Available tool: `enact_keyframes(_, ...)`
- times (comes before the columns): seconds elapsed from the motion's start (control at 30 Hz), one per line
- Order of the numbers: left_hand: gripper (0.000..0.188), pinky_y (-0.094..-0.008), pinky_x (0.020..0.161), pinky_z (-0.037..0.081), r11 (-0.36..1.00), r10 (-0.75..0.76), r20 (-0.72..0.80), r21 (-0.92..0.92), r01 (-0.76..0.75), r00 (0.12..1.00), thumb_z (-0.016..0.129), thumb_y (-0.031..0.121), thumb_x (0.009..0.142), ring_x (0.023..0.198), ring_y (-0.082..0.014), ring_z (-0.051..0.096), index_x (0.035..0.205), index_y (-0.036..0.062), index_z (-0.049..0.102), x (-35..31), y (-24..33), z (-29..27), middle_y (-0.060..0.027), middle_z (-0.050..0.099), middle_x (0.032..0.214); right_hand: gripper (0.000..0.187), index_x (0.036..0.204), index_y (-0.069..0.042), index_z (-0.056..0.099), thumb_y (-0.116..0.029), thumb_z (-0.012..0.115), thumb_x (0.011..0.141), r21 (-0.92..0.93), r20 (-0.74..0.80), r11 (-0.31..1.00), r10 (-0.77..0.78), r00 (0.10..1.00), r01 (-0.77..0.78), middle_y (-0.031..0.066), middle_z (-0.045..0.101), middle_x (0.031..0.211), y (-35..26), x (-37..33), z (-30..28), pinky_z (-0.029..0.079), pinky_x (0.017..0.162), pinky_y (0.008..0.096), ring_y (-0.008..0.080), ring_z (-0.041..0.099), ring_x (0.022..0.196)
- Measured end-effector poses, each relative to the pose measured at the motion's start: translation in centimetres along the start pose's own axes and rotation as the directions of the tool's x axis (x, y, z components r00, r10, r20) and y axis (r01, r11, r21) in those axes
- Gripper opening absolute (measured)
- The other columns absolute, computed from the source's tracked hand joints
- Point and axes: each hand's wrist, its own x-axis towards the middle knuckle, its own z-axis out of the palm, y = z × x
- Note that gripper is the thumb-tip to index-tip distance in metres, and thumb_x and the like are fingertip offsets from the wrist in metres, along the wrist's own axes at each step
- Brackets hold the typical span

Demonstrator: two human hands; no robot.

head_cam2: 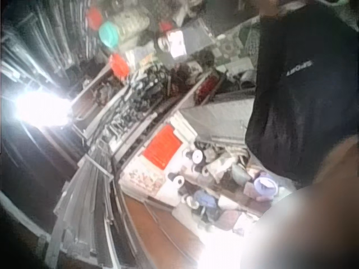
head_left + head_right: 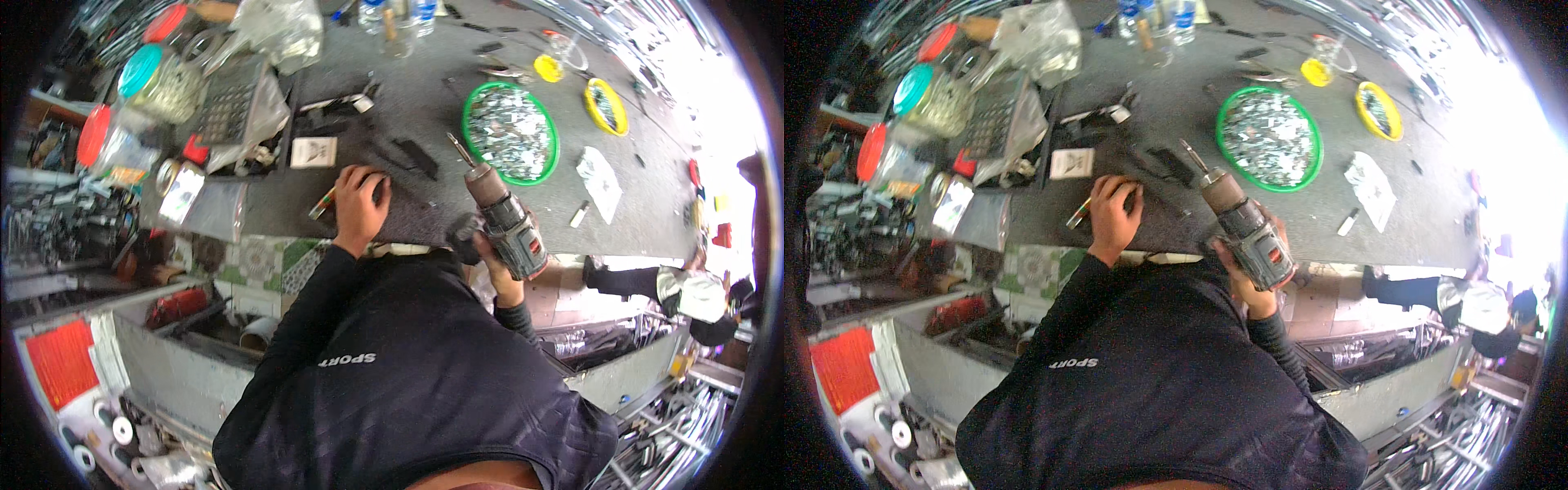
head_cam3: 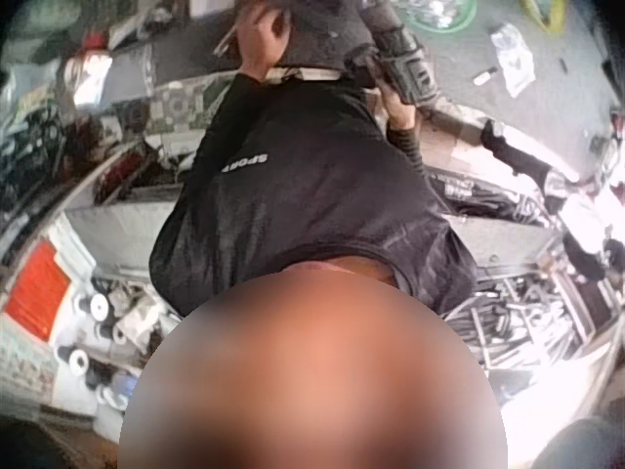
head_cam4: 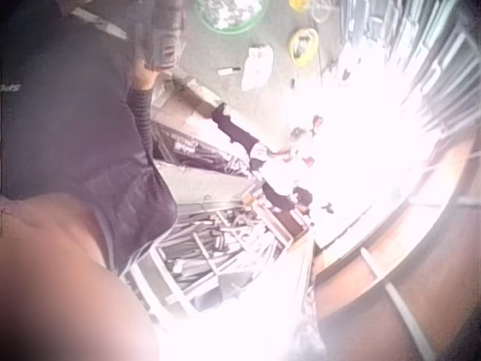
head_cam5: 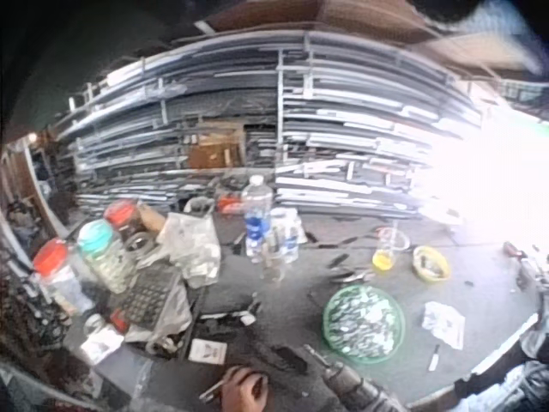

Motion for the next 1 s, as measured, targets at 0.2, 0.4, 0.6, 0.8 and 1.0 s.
enact_keyframes(0.2, 0.019, -0.0561, 0.108, 0.047, 0.998, -0.058, 0.099, 0.028, 0.056, 0.993, 0.082, 0.023, 0.100, 0.129, -0.0395, 0.061, 0.108, 0.0065, 0.082, -0.5, 0.2, 0.5, -0.0108, 0.072, 0.126, 0.064, 0.147, -0.005, 0.062, -0.012, 0.095, 0.093, 0.136, -0.080, 0.989, 0.077, 0.994, -0.065, 0.0047, 0.077, 0.118, 0.8, 2.6, 1.5, 0.059, 0.101, 0.0374, 0.0174, 0.073, 0.109)
enact_keyframes(0.4, 0.015, -0.0577, 0.106, 0.049, 1.000, -0.028, 0.097, 0.015, 0.026, 0.995, 0.084, 0.018, 0.100, 0.127, -0.0394, 0.061, 0.107, 0.0051, 0.083, -0.5, 0.0, 0.6, -0.0120, 0.071, 0.126, 0.040, 0.126, -0.003, 0.074, -0.009, 0.095, 0.092, 0.389, 0.055, 0.909, 0.142, 0.988, -0.152, 0.0030, 0.079, 0.110, 1.1, 4.0, 0.9, 0.061, 0.093, 0.0348, 0.0157, 0.074, 0.099)
enact_keyframes(0.6, 0.014, -0.0566, 0.107, 0.050, 1.000, -0.019, 0.097, -0.019, 0.021, 0.995, 0.084, 0.014, 0.098, 0.124, -0.0390, 0.062, 0.108, 0.0049, 0.082, -0.1, 0.3, 0.2, -0.0122, 0.072, 0.123, 0.030, 0.118, -0.005, 0.080, -0.010, 0.095, 0.092, 0.289, 0.002, 0.943, 0.174, 0.985, -0.167, 0.0024, 0.081, 0.110, 3.0, 3.4, 0.6, 0.061, 0.093, 0.0347, 0.0147, 0.075, 0.100)
enact_keyframes(0.8, 0.027, -0.0559, 0.107, 0.050, 1.000, -0.006, 0.085, -0.002, 0.006, 0.996, 0.085, 0.016, 0.095, 0.125, -0.0397, 0.062, 0.119, 0.0049, 0.079, 0.0, 0.2, 0.3, -0.0123, 0.071, 0.122, 0.035, 0.125, -0.005, 0.075, -0.008, 0.089, 0.093, 0.685, 0.067, 0.647, 0.402, 0.913, -0.336, 0.0039, 0.076, 0.113, 1.9, 4.1, 0.4, 0.058, 0.097, 0.0383, 0.0190, 0.072, 0.107)
enact_keyframes(1.0, 0.039, -0.0565, 0.106, 0.050, 1.000, 0.005, 0.073, 0.025, -0.006, 0.997, 0.085, 0.027, 0.096, 0.126, -0.0401, 0.063, 0.127, 0.0061, 0.077, -0.3, -0.3, 0.5, -0.0134, 0.071, 0.125, 0.027, 0.115, -0.005, 0.065, -0.018, 0.080, 0.097, 0.941, 0.295, 0.064, 0.325, 0.899, -0.332, 0.0015, 0.053, 0.099, -0.5, 6.2, 0.7, 0.044, 0.082, 0.0341, 0.0163, 0.049, 0.094)
